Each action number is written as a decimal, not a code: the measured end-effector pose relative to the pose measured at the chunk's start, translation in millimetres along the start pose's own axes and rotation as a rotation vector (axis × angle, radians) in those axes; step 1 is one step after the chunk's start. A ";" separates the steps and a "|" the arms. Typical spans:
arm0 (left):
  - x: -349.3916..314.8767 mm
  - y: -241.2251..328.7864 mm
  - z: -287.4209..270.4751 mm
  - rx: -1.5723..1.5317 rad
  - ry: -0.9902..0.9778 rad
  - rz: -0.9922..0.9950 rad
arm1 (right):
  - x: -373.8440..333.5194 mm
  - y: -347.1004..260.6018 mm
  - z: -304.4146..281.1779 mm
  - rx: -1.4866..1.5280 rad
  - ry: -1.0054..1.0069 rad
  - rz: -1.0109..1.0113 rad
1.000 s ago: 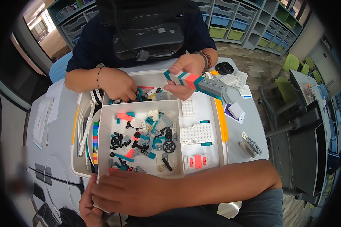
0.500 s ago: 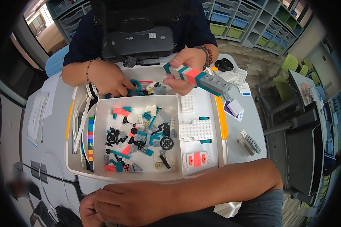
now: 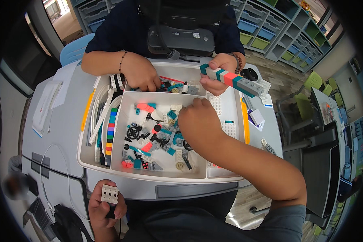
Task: The person picks various plastic building blocks from a compartmentalized tray and connects them by hand to form small structures. They repeatedly select pieces, align them, and press them together while working at a table.
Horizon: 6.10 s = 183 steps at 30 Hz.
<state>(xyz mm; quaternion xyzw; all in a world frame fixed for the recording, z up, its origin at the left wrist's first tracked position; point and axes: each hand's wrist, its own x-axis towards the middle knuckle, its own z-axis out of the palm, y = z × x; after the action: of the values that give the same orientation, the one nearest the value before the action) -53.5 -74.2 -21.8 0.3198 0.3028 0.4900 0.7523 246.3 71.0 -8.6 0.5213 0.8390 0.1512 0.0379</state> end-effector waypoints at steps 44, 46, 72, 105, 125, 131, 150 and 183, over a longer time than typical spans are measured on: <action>-1.7 -6.3 22.6 -0.306 -0.078 -0.298 | -74.0 -94.9 -51.4 1.587 0.149 -0.114; -0.8 -4.5 26.3 -0.298 -0.085 -0.285 | -75.3 -94.6 -51.4 1.714 0.092 -0.022; -3.3 -20.3 26.0 -0.023 0.110 -0.101 | -84.1 -112.2 -44.3 1.903 0.098 0.026; -9.0 -15.1 35.5 0.347 0.141 0.127 | -81.7 -113.7 -57.8 1.830 0.117 0.118; -5.6 -7.7 38.3 0.375 0.070 0.057 | -85.5 -104.1 -53.2 1.845 0.123 -0.011; -5.1 -2.8 35.2 0.427 0.066 0.128 | -91.1 -102.4 -47.7 2.076 0.138 0.085; -16.8 -16.9 9.5 -0.146 0.048 -0.027 | -106.7 -60.3 -61.9 2.254 -0.036 0.124; -6.2 -7.6 30.2 0.643 0.045 0.267 | -93.7 -127.2 -54.1 1.577 0.427 0.092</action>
<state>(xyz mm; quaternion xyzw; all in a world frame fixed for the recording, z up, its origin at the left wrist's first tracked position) -28.2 -87.9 -8.3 0.5663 0.4138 0.4704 0.5355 167.0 -75.9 -3.2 0.3884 0.6657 -0.3860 -0.5069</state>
